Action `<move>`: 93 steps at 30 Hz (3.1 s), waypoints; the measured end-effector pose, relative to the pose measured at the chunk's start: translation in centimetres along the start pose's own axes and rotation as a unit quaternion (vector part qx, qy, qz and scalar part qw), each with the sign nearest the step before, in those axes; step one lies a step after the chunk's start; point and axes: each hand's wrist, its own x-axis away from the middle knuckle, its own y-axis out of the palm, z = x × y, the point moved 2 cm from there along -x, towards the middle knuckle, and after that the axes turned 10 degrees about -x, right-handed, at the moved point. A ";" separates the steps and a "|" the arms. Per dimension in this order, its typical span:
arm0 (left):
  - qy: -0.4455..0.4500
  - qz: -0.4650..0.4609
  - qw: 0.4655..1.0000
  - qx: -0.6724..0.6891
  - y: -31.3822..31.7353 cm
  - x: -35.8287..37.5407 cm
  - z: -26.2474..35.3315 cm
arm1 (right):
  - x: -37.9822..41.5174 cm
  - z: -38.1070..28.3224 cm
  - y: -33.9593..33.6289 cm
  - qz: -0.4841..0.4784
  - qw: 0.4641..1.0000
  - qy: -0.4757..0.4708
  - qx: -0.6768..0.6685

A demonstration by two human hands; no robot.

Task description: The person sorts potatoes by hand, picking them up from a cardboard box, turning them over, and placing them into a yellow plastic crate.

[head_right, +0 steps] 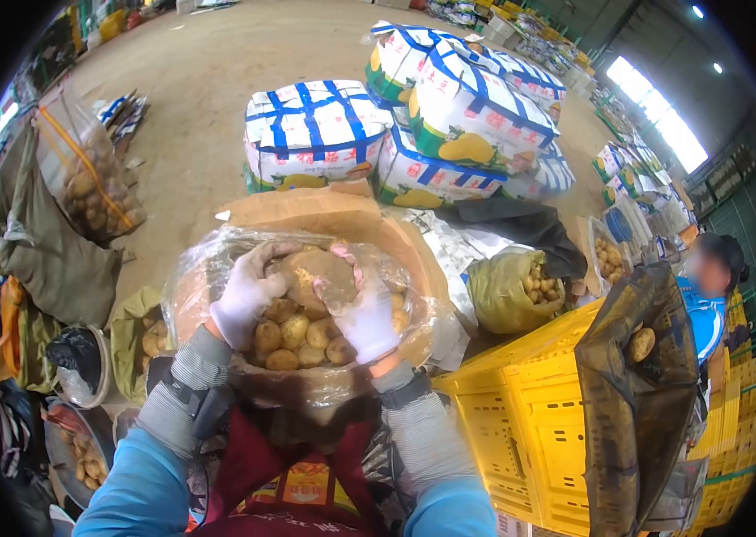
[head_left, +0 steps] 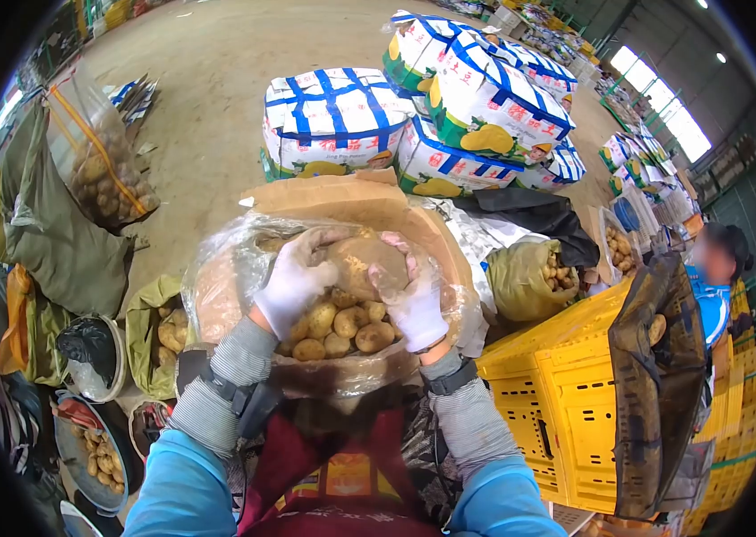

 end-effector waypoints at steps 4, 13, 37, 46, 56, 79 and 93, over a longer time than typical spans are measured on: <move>0.031 0.022 0.999 0.036 0.1 -0.1 0.0 | -0.2 -0.4 -0.1 0.007 0.999 0.019 -0.029; 0.049 0.069 0.996 0.029 0.5 -0.2 -1.0 | -0.3 -0.3 0.1 0.004 0.999 0.014 -0.029; 0.048 0.035 0.998 0.016 0.7 0.4 0.2 | -0.5 -0.7 -0.2 0.052 0.996 0.051 -0.051; 0.075 -0.025 0.992 -0.102 0.7 0.1 -0.2 | -0.3 -1.1 0.2 -0.046 0.993 -0.043 0.105; 0.117 -0.028 0.969 -0.214 0.5 0.4 -0.2 | -0.8 -2.7 -0.1 -0.160 0.939 -0.106 0.285; 0.091 -0.109 0.989 -0.031 -0.5 0.9 0.1 | -0.5 0.7 -0.1 0.066 0.945 0.249 -0.202; 0.002 -0.164 0.970 0.178 1.5 -1.8 -5.0 | 18.0 -29.0 -19.7 0.427 0.886 -0.129 0.127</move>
